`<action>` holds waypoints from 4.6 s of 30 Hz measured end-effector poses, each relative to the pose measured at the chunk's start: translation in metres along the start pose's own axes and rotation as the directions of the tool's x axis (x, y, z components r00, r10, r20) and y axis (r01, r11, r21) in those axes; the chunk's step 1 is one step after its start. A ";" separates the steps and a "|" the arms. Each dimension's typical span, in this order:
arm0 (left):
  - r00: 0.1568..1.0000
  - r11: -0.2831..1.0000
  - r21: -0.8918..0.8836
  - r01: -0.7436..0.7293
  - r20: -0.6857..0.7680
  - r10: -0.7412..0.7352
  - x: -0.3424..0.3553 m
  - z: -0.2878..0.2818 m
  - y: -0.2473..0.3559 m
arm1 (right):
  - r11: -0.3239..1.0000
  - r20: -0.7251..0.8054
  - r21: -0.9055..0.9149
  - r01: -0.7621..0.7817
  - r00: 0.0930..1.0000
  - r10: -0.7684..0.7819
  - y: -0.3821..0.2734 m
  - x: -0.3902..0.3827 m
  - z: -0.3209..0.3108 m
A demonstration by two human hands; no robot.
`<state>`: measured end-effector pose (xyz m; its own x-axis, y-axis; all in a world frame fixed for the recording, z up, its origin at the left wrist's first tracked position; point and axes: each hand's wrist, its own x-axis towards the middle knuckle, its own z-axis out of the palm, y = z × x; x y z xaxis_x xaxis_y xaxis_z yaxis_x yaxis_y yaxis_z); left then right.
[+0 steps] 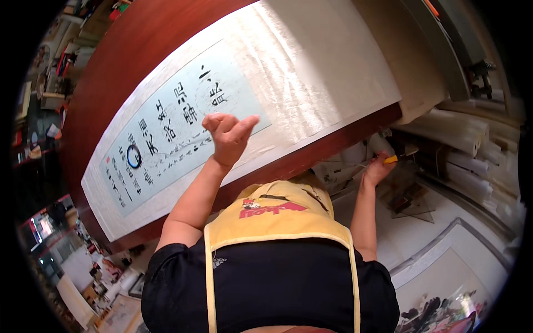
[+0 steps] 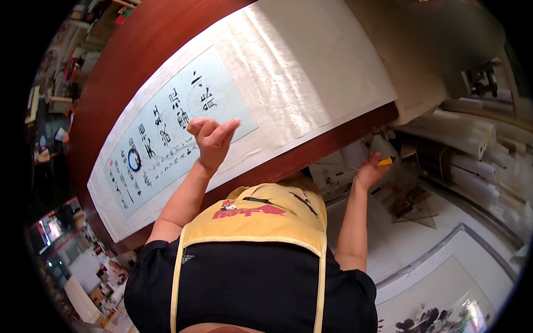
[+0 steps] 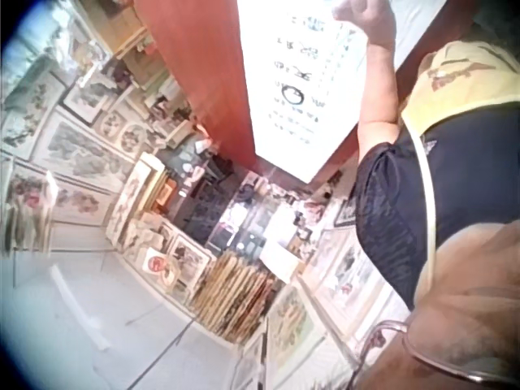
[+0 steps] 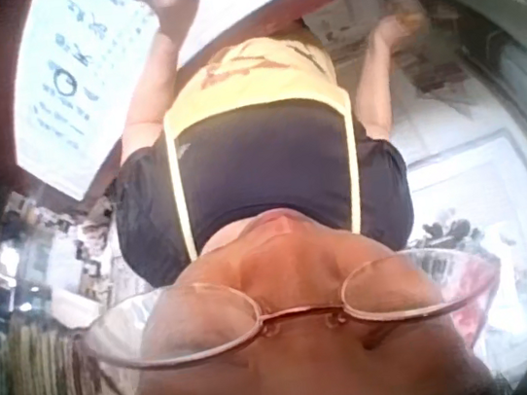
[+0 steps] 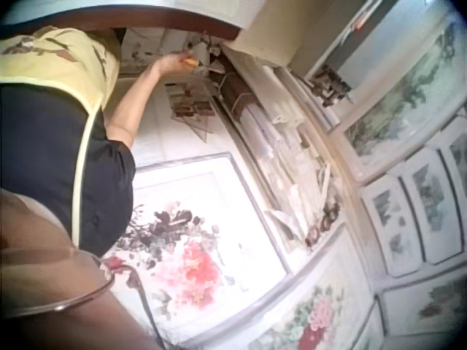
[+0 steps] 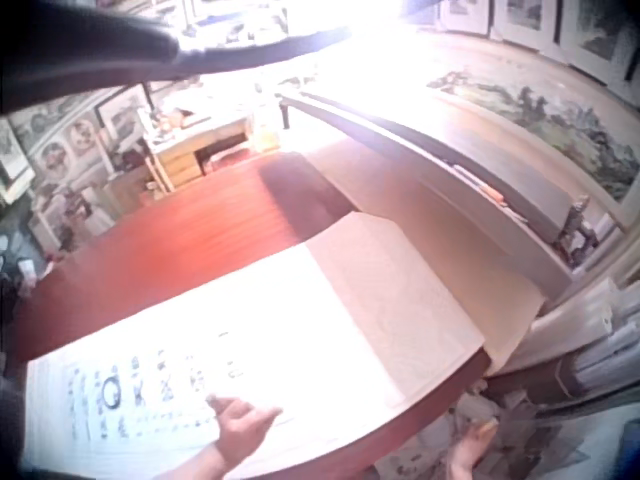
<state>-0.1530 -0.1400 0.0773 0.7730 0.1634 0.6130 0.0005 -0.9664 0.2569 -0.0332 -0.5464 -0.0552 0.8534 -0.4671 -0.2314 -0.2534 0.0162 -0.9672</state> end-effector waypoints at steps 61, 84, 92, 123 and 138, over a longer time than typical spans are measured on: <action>0.484 0.016 -0.543 0.840 0.735 -0.475 -0.008 0.008 0.007 | 0.906 0.868 -0.244 0.346 0.494 0.045 -0.163 -0.169 0.165; 0.789 0.796 -0.129 0.592 0.294 -0.539 -0.038 0.085 -0.003 | 0.967 0.767 -0.243 0.081 0.627 0.140 -0.128 -0.136 0.123; 0.809 0.814 -0.121 0.568 0.262 -0.525 -0.041 0.089 -0.005 | 0.949 0.796 -0.302 0.088 0.571 0.201 -0.127 -0.130 0.118; 0.797 0.803 -0.125 0.583 0.282 -0.534 -0.039 0.088 -0.004 | 0.355 0.968 -0.218 0.909 0.248 -0.041 -0.131 -0.139 0.130; 0.791 0.802 -0.109 0.587 0.290 -0.539 -0.037 0.085 -0.004 | 0.360 0.965 -0.233 0.903 0.261 -0.030 -0.136 -0.131 0.138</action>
<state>-0.1272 -0.1593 -0.0096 0.7954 0.5921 0.1295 0.3844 -0.6580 0.6475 -0.0478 -0.3654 0.0920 0.6701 0.7304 -0.1322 0.5734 -0.6225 -0.5327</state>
